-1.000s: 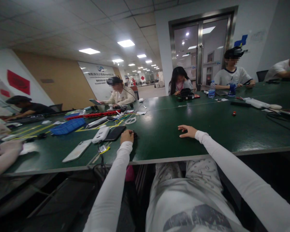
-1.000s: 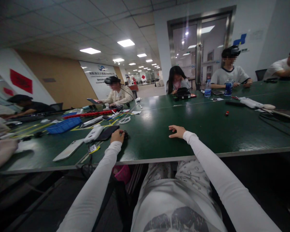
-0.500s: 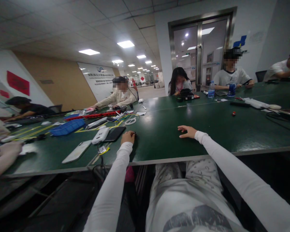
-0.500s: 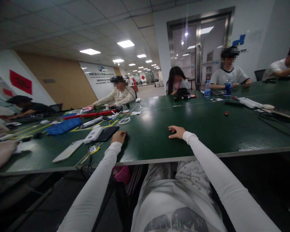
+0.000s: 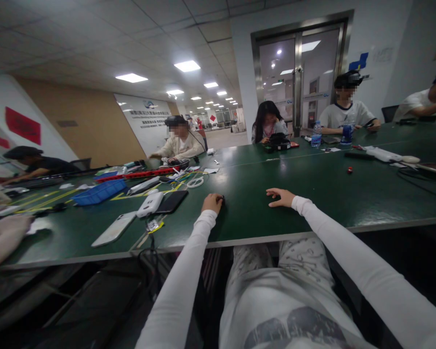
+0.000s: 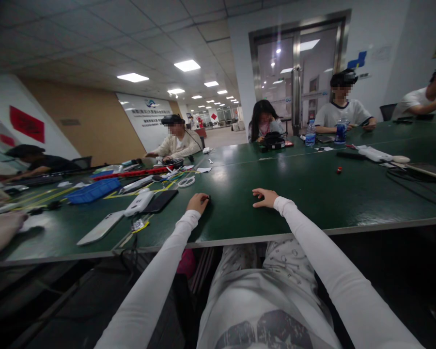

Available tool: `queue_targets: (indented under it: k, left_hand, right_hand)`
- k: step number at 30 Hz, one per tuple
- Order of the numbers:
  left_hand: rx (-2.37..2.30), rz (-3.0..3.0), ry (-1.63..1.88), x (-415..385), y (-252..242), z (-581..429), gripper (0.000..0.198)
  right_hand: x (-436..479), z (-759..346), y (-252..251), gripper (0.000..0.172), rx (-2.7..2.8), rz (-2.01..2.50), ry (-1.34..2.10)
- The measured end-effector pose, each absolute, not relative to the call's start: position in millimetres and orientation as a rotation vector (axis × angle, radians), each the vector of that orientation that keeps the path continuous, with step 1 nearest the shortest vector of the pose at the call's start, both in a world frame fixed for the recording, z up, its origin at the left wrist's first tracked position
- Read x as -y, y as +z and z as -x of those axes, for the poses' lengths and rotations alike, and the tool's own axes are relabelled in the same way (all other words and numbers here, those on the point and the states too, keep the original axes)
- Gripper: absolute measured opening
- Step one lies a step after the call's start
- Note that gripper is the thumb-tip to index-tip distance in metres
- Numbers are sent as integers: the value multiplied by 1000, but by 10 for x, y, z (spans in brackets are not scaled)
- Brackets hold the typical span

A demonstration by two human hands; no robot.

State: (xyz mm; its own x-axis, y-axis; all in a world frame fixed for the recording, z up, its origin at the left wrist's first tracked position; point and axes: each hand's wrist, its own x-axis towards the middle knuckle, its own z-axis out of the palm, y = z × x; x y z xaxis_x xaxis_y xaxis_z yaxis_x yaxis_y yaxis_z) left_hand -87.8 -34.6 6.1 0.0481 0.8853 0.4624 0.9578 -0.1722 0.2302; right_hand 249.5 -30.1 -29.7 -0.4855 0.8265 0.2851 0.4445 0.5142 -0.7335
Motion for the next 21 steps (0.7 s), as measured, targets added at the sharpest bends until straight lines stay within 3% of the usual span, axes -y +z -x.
queue_targets:
  k: [11,21]
  left_hand:
    - [1555,2656,-1013,384,-93,-648,16]
    - [1581,2701,-1229,392,-102,-811,14]
  right_hand:
    - [350,-2466,-234,75,2132,1080,729]
    - [362,-2461,-204,69,2116,1084,692]
